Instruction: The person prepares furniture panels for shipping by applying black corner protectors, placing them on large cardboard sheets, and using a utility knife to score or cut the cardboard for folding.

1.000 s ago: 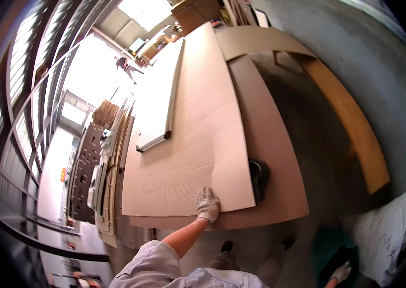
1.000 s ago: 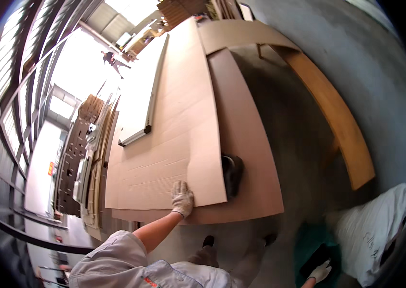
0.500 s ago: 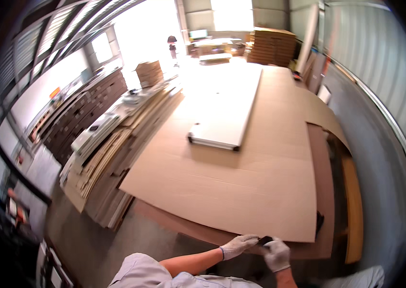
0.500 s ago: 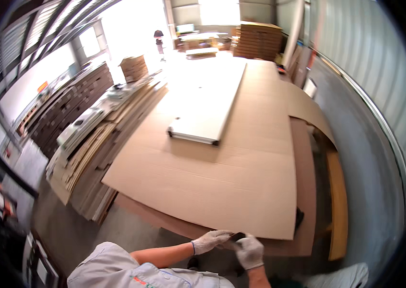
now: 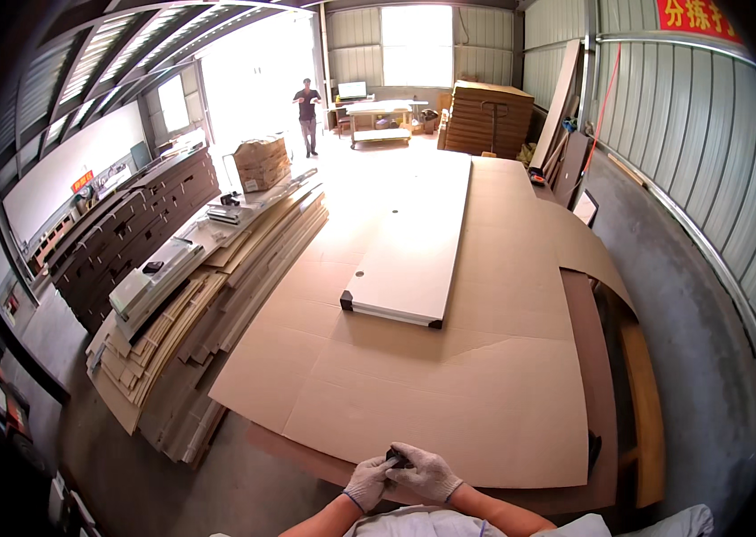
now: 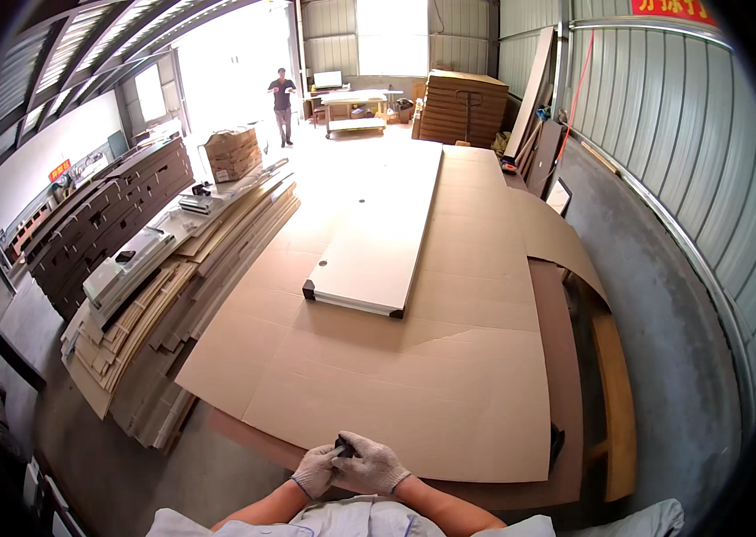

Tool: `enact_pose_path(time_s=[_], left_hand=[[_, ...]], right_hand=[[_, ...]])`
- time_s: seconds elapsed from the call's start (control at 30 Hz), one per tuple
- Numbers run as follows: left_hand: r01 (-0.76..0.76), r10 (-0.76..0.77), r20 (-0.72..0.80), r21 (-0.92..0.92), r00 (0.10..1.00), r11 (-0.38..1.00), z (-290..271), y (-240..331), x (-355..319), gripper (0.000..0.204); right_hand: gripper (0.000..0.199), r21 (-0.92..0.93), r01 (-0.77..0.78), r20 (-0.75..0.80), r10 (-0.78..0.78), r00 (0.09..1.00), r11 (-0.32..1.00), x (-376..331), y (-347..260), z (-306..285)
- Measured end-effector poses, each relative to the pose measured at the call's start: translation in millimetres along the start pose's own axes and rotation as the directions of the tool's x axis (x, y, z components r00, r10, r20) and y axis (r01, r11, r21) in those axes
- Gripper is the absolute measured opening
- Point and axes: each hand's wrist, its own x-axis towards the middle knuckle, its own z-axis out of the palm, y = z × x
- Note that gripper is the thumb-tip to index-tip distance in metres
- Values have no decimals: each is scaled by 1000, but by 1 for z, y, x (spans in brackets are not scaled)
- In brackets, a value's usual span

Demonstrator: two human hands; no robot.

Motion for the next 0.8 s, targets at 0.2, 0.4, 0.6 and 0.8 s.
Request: enact_pose_path(time_s=[0.2, 0.4, 0.6, 0.8], left_hand=[[188, -249, 202, 278, 947, 942, 18, 54, 46, 22], [152, -361, 474, 423, 803, 893, -1, 98, 131, 25], [-200, 595, 366, 923, 715, -328, -146, 91, 254, 59], [-425, 513, 518, 855, 685, -296, -131, 110, 234, 56]], right_hand=[[71, 118, -131, -61, 139, 988, 984, 28, 7, -20], [64, 52, -207, -264, 213, 941, 977, 62, 68, -28], [52, -473, -244, -530, -52, 846, 847, 187, 123, -70], [56, -712, -420, -542, -61, 838, 563, 273, 207, -161]])
